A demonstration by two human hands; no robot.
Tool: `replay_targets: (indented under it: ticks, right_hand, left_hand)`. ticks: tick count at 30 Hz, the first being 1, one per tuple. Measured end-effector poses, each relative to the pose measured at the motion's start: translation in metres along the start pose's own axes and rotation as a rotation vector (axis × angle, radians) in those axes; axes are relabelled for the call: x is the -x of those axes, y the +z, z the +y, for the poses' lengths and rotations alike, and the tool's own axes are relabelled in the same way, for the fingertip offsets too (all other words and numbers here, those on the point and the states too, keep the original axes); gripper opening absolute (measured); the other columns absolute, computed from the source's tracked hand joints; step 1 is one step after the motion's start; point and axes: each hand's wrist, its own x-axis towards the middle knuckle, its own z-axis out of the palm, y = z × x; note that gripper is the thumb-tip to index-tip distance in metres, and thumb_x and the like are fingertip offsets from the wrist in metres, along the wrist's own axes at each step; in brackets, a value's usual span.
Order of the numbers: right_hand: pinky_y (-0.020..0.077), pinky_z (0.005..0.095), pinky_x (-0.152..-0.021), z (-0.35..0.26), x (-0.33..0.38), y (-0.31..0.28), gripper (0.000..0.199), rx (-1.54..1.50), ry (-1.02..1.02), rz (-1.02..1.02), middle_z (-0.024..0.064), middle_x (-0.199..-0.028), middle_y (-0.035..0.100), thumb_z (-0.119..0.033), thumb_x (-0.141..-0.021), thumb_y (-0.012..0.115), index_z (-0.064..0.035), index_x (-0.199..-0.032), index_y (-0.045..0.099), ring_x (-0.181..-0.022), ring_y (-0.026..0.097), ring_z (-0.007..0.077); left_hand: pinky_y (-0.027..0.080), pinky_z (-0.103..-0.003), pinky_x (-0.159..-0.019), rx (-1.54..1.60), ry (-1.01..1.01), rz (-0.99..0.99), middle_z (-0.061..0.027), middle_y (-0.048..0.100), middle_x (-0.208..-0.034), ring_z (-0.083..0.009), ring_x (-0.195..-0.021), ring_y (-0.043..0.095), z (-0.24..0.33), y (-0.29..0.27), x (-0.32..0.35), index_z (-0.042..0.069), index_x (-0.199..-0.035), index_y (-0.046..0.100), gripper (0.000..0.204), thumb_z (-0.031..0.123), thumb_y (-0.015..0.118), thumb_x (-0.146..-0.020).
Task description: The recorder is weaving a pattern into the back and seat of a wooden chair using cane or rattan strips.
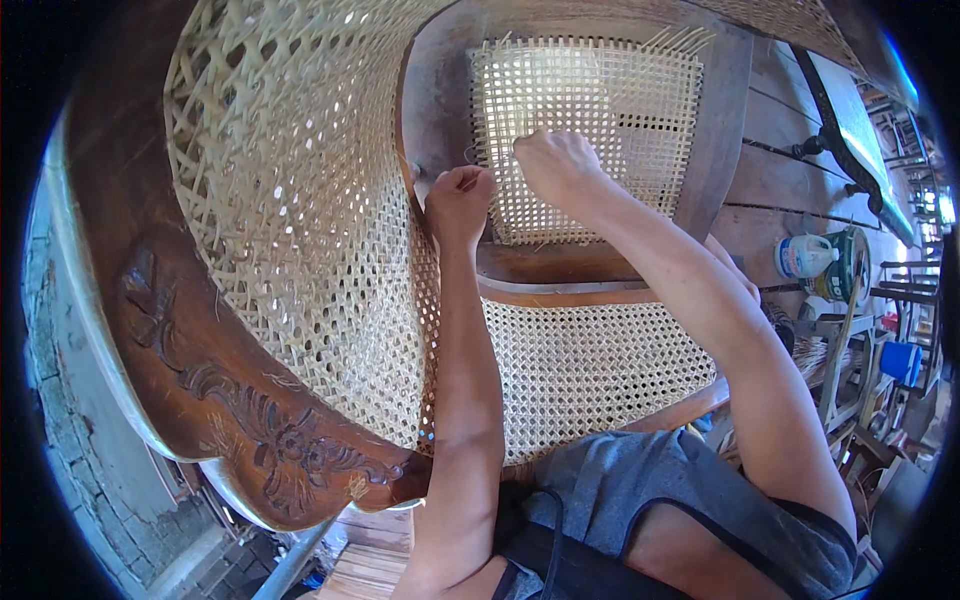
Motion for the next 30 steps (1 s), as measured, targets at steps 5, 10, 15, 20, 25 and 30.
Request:
replay_targets:
  ticks: [5,10,15,20,25,30]
  right_hand:
    - [0.0574,0.0427,-0.080,0.020,-0.019,0.000,0.013,0.027,0.021,-0.055,0.0168,-0.095,0.071,-0.010,-0.084,0.063,-0.0022,-0.089,0.072,-0.092,0.070,0.0304]
    - [0.0559,0.0417,-0.084,0.027,-0.034,-0.013,0.018,-0.059,-0.040,-0.162,0.0163,-0.096,0.071,-0.019,-0.083,0.069,-0.0010,-0.087,0.071,-0.091,0.069,0.0283]
    - [0.0547,0.0402,-0.085,0.027,-0.041,-0.017,0.020,-0.066,-0.010,-0.258,0.0145,-0.101,0.071,-0.018,-0.083,0.068,-0.0008,-0.093,0.071,-0.094,0.068,0.0285]
    - [0.0457,0.0459,-0.091,-0.007,-0.027,-0.007,0.019,-0.011,0.187,-0.210,0.0153,-0.108,0.069,-0.019,-0.088,0.063,-0.0045,-0.095,0.072,-0.102,0.066,0.0298]
    - [0.0460,0.0462,-0.087,0.014,-0.021,0.011,0.026,-0.099,0.162,-0.082,0.0139,-0.101,0.070,-0.028,-0.092,0.060,-0.0053,-0.096,0.072,-0.097,0.067,0.0290]
    - [0.0472,0.0446,-0.079,0.015,-0.026,0.014,0.027,-0.150,0.219,-0.113,0.0117,-0.090,0.071,-0.030,-0.094,0.059,-0.0066,-0.090,0.073,-0.087,0.068,0.0257]
  left_hand:
    - [0.052,-0.031,-0.069,-0.006,0.008,0.011,-0.0077,0.068,-0.081,-0.0208,-0.075,0.068,0.008,0.004,-0.005,0.009,-0.085,0.075,0.020,0.026,0.071,-0.075]
    - [0.051,-0.027,-0.070,-0.060,0.038,-0.121,-0.0060,0.070,-0.081,-0.0137,-0.073,0.067,-0.008,-0.001,-0.019,0.004,-0.089,0.074,0.017,0.018,0.074,-0.079]
    - [0.050,-0.025,-0.070,-0.176,0.056,-0.156,-0.0035,0.070,-0.082,-0.0108,-0.073,0.065,0.020,0.003,-0.011,0.004,-0.092,0.073,0.017,0.017,0.073,-0.081]
    - [0.052,-0.031,-0.069,0.002,-0.017,-0.126,-0.0076,0.070,-0.081,-0.0200,-0.075,0.068,-0.004,0.014,-0.008,0.009,-0.091,0.074,0.023,0.028,0.070,-0.079]
    - [0.049,-0.027,-0.074,1.176,-0.426,0.130,0.0045,0.059,-0.076,-0.0082,-0.069,0.054,0.029,0.005,0.014,0.006,-0.110,0.066,0.020,0.014,0.064,-0.091]
    - [0.032,-0.019,-0.056,1.279,-0.317,0.100,0.0093,0.047,-0.071,-0.0020,-0.061,0.040,0.030,0.000,0.027,0.009,-0.110,0.064,0.017,0.012,0.059,-0.094]
